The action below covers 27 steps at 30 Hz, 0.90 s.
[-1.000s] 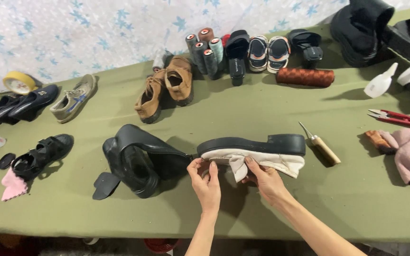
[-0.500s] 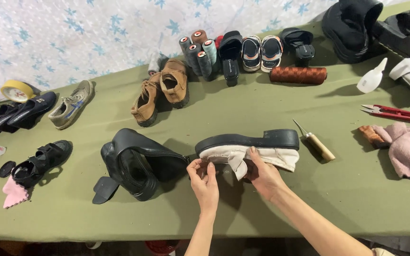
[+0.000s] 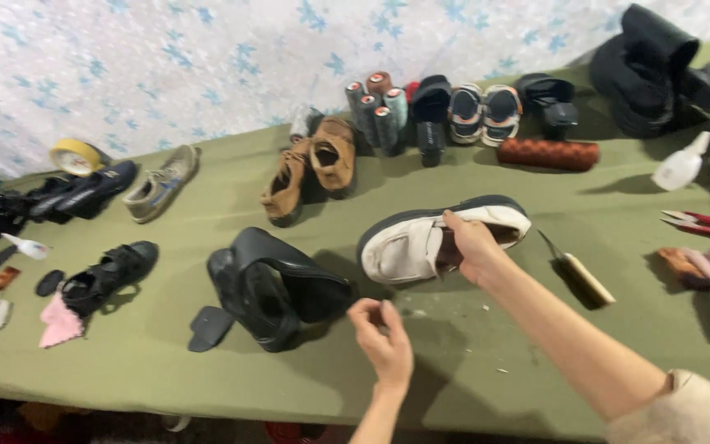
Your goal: The person cleans the interior of a white shoe using a small wooden tool, then wipes the exterior with a cloth. They also wipe the green workbench surface and briefly handle a black shoe.
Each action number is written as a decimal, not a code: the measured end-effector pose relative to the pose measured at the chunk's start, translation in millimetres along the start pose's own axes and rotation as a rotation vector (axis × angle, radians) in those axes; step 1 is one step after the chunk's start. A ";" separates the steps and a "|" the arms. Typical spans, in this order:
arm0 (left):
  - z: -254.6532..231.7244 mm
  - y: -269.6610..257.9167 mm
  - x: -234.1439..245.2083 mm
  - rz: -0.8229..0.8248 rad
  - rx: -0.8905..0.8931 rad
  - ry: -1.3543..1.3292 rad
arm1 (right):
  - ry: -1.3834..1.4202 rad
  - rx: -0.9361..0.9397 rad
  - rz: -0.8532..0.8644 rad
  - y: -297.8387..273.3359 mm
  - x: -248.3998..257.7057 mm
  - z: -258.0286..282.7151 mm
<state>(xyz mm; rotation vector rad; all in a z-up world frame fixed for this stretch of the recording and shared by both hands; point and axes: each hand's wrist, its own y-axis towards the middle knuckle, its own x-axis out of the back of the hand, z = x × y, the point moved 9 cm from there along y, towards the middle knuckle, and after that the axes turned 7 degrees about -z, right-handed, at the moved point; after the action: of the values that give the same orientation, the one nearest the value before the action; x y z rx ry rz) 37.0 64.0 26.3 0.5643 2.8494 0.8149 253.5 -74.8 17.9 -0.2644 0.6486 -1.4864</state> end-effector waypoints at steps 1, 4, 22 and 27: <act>-0.4 1.2 1.3 -0.007 -0.011 0.000 | 0.003 0.006 0.011 10.1 -13.6 4.8; -3.8 0.3 -3.3 0.052 -0.057 -0.006 | 0.094 -0.071 -0.024 34.3 -48.1 12.9; -9.0 1.8 -17.8 0.160 -0.073 -0.026 | -0.856 0.949 -0.079 -32.3 73.4 15.1; -41.6 35.7 -71.6 0.373 -0.315 0.180 | -1.387 1.059 0.076 -63.7 101.0 -68.0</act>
<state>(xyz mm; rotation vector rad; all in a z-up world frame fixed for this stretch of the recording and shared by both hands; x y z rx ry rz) 105.4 44.3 81.8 1.0369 2.7157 1.4083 158.4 -163.6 -26.2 -0.3414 -1.1911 -1.0406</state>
